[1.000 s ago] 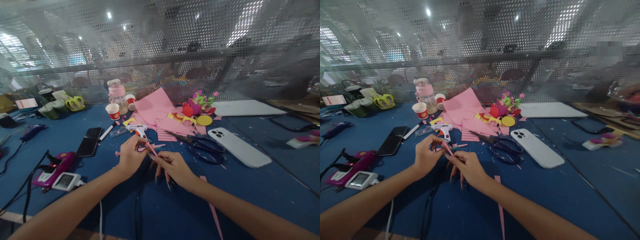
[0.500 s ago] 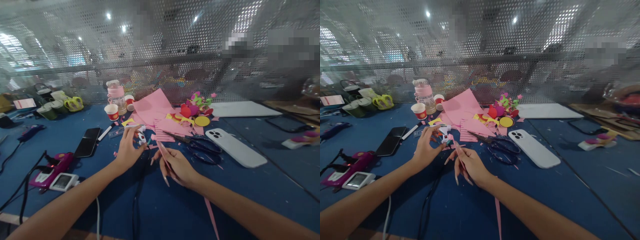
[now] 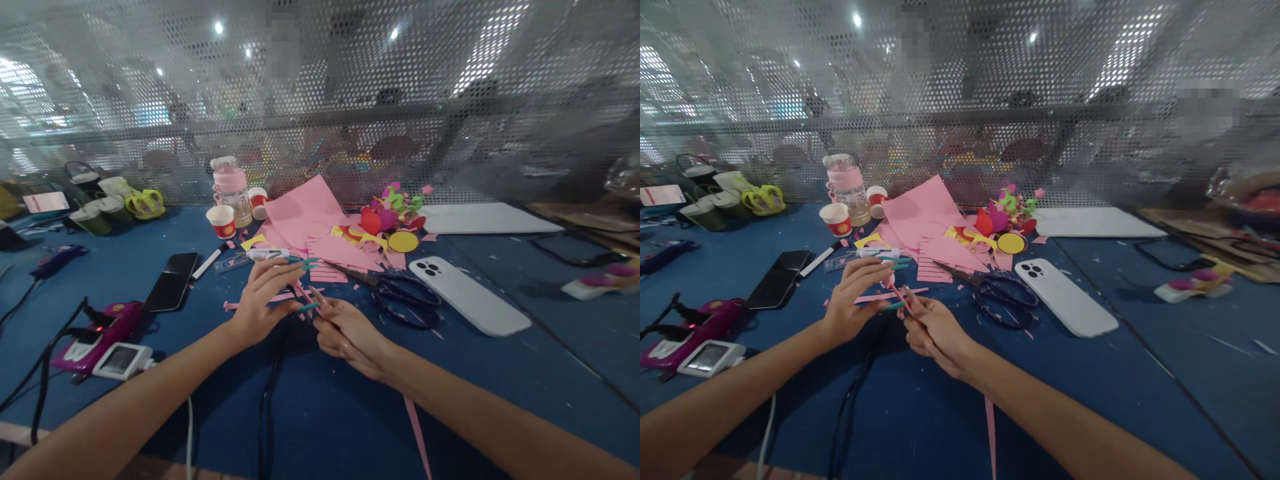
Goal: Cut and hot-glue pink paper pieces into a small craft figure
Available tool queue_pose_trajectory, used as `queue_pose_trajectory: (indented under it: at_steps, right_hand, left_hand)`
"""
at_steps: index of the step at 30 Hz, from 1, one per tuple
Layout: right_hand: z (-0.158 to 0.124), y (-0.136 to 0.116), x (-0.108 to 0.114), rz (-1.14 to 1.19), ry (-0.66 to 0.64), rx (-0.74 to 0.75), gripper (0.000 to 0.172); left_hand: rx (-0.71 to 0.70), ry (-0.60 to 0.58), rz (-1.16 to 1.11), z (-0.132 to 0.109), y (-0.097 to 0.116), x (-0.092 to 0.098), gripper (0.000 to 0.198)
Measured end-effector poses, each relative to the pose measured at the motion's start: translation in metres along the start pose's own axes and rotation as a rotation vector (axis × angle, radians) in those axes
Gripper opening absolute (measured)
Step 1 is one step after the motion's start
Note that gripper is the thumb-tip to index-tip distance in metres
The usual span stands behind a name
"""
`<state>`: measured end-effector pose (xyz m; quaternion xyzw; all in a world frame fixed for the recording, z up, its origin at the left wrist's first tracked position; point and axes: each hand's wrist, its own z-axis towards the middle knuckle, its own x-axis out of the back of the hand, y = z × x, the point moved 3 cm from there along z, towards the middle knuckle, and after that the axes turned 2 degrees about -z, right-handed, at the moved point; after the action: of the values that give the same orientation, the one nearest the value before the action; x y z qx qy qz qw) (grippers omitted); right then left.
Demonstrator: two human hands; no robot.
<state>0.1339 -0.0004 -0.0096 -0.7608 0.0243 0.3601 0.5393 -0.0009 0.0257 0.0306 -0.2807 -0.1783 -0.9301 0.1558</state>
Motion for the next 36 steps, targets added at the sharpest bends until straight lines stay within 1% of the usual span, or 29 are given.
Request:
queue_pose_trajectory:
  at_steps: [4, 13, 17, 20, 26, 32, 34, 36]
  right_hand:
    - [0.0012, 0.0021, 0.0004, -0.009, -0.014, -0.023, 0.032]
    - [-0.0007, -0.0007, -0.0034, -0.057, 0.004, -0.015, 0.033]
    - [-0.0001, 0.0003, -0.0027, -0.054, 0.010, -0.025, 0.035]
    - [0.0000, 0.0003, -0.0024, -0.048, 0.024, -0.024, 0.035]
    - [-0.0006, -0.0007, -0.0029, -0.051, 0.035, -0.020, 0.035]
    - [-0.0009, -0.0002, -0.0027, -0.053, 0.030, -0.018, 0.036]
    - [-0.0006, -0.0002, -0.0026, -0.050, 0.029, -0.016, 0.036]
    - [-0.0002, -0.0006, -0.0028, -0.044, 0.025, -0.013, 0.036]
  left_hand:
    - [-0.009, 0.008, 0.007, -0.0003, 0.0010, 0.0002, 0.032]
    - [0.002, 0.007, -0.031, 0.0001, -0.0007, 0.0001, 0.020]
    - [0.002, 0.029, -0.030, 0.0008, -0.0012, 0.0001, 0.015]
    - [0.008, 0.034, -0.032, 0.0007, -0.0015, 0.0002, 0.015]
    - [0.045, 0.005, -0.054, -0.0001, -0.0028, -0.0008, 0.017]
    - [0.049, -0.008, -0.076, -0.0005, -0.0037, -0.0018, 0.018]
    - [0.040, -0.008, -0.080, -0.0007, -0.0032, -0.0013, 0.020]
    - [0.035, 0.013, -0.080, -0.0009, -0.0028, 0.0000, 0.025]
